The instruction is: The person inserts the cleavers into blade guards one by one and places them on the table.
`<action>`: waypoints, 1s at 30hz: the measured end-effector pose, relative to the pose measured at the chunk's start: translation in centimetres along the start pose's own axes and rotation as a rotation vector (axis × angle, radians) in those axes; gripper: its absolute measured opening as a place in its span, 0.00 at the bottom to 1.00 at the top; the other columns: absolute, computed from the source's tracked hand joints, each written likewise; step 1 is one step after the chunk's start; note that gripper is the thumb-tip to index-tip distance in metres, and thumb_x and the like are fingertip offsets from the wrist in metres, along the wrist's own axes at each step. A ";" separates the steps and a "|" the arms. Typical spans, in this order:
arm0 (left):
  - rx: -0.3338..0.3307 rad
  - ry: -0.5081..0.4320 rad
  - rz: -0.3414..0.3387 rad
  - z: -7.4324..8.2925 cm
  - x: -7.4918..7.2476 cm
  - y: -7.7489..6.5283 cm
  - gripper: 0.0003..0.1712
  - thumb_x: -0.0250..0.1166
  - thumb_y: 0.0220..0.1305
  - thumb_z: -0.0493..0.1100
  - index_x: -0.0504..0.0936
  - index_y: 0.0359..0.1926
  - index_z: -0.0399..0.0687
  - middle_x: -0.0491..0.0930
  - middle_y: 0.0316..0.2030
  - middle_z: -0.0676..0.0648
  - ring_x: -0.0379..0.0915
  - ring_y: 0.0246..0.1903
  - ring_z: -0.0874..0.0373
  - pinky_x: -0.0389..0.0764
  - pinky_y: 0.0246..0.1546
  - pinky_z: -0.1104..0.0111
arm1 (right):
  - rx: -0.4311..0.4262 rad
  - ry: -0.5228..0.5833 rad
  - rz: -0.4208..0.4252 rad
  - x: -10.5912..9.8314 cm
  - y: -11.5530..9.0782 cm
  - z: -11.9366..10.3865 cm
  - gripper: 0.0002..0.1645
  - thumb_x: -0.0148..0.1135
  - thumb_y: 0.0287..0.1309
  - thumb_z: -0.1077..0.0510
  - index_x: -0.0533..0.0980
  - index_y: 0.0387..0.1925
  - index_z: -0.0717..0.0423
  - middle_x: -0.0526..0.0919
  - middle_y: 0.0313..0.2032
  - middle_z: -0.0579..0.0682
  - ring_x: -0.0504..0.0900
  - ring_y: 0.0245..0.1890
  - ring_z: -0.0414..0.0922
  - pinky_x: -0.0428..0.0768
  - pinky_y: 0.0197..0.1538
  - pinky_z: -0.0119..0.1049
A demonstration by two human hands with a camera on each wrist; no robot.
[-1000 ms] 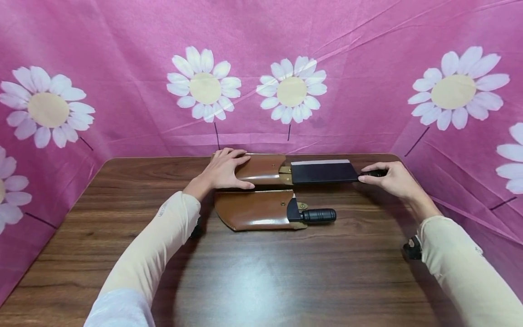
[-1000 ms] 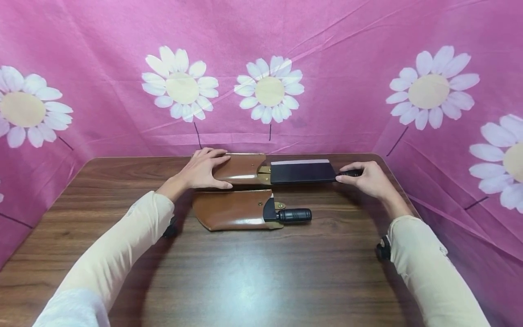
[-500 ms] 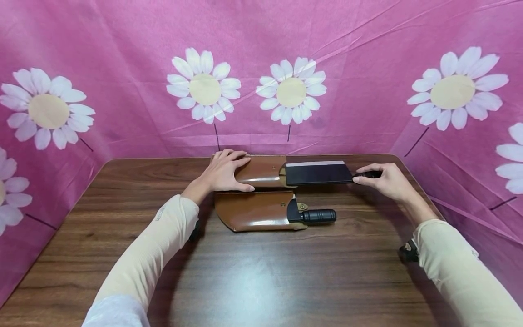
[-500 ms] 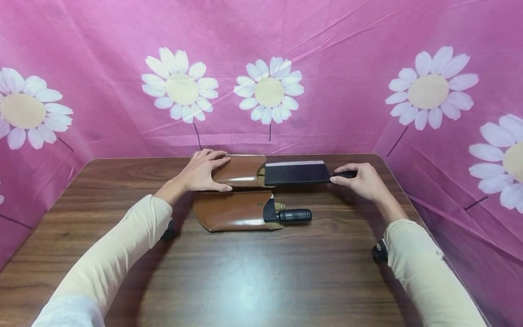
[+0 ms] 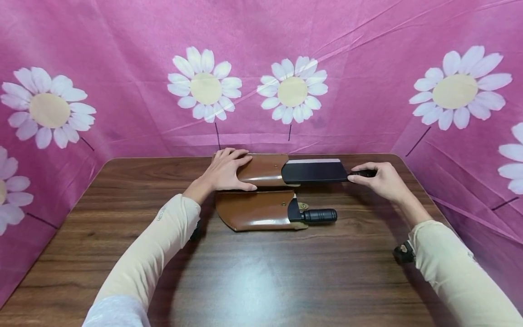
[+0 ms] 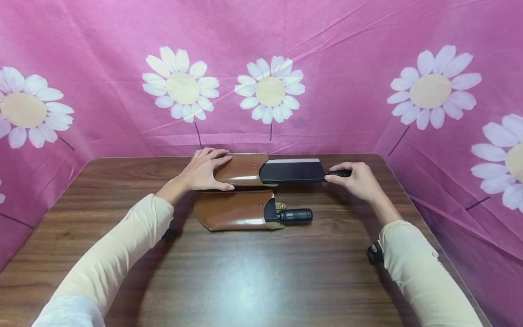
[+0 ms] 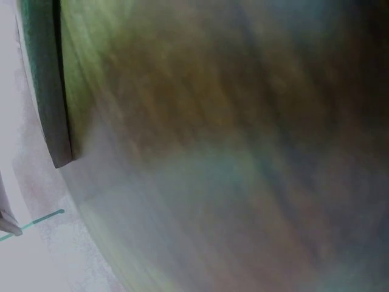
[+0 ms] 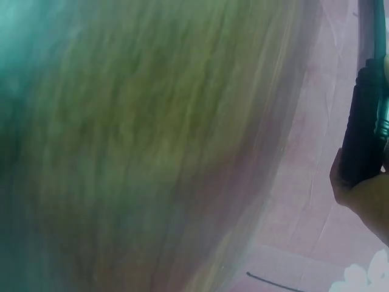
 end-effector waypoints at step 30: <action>0.001 0.011 0.009 0.7 -0.2 0.7 0.59 0.66 0.45 0.81 0.73 0.72 0.51 0.66 0.72 0.46 0.58 0.66 0.43 0.57 0.63 0.46 | -0.075 -0.080 0.000 1.8 0.5 -3.7 0.20 0.76 0.57 0.49 0.87 0.44 0.61 0.89 0.40 0.57 0.81 0.37 0.43 0.72 0.38 0.25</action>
Point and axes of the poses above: each hand's wrist, its own y-axis towards the middle knuckle, its own x-axis out of the palm, z = x × y, the point moved 5 cm from there along y, towards the middle knuckle
